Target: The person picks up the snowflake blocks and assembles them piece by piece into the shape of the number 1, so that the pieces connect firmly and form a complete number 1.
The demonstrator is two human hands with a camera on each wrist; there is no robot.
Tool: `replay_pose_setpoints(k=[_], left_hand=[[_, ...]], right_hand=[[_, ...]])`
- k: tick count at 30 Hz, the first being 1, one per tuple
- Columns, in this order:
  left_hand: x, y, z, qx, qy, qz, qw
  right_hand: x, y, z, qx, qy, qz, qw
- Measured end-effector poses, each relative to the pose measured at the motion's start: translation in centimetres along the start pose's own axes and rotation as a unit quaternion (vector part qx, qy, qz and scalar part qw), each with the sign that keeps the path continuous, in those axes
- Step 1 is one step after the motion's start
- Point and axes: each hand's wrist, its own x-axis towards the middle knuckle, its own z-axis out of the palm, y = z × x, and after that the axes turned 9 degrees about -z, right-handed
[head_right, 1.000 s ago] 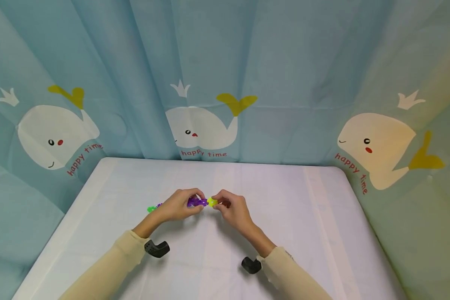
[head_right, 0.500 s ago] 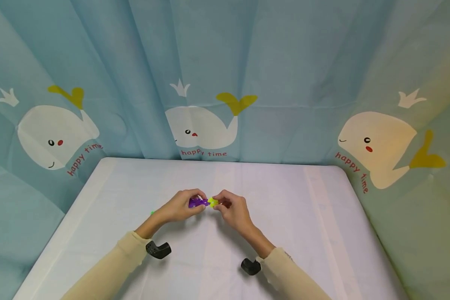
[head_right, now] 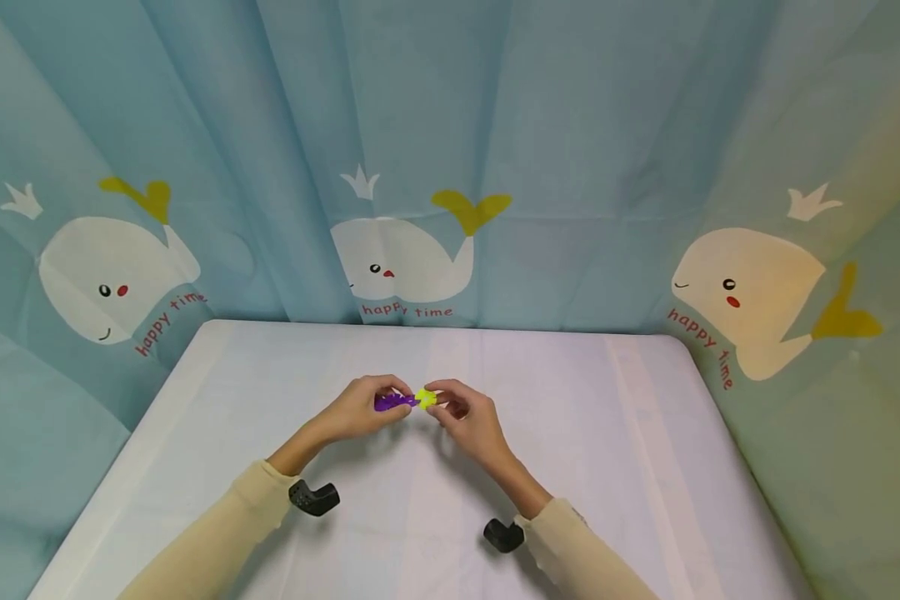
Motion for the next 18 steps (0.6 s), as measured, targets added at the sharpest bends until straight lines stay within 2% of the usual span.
replay_pose_setpoints(k=[3,10,15,18], left_hand=[[0.0,0.1,0.0,-0.004,0.001,-0.009,0.9999],[0.0,0.5,0.2,-0.020,-0.006,-0.020,0.9996],[0.0,0.6,-0.1,-0.030,-0.024,-0.028,0.9989],[0.0,0.4,-0.3,-0.036,-0.044,-0.020,0.9982]], right_hand=[[0.0,-1.3,-0.1,0.014,0.003,-0.008,1.000],[-0.3,-1.2,0.4,0.008,0.019,-0.022,1.000],[-0.4,1.0,0.7,-0.020,0.035,-0.005,0.999],[-0.3,2.3,0.6,-0.032,0.032,0.006,0.999]])
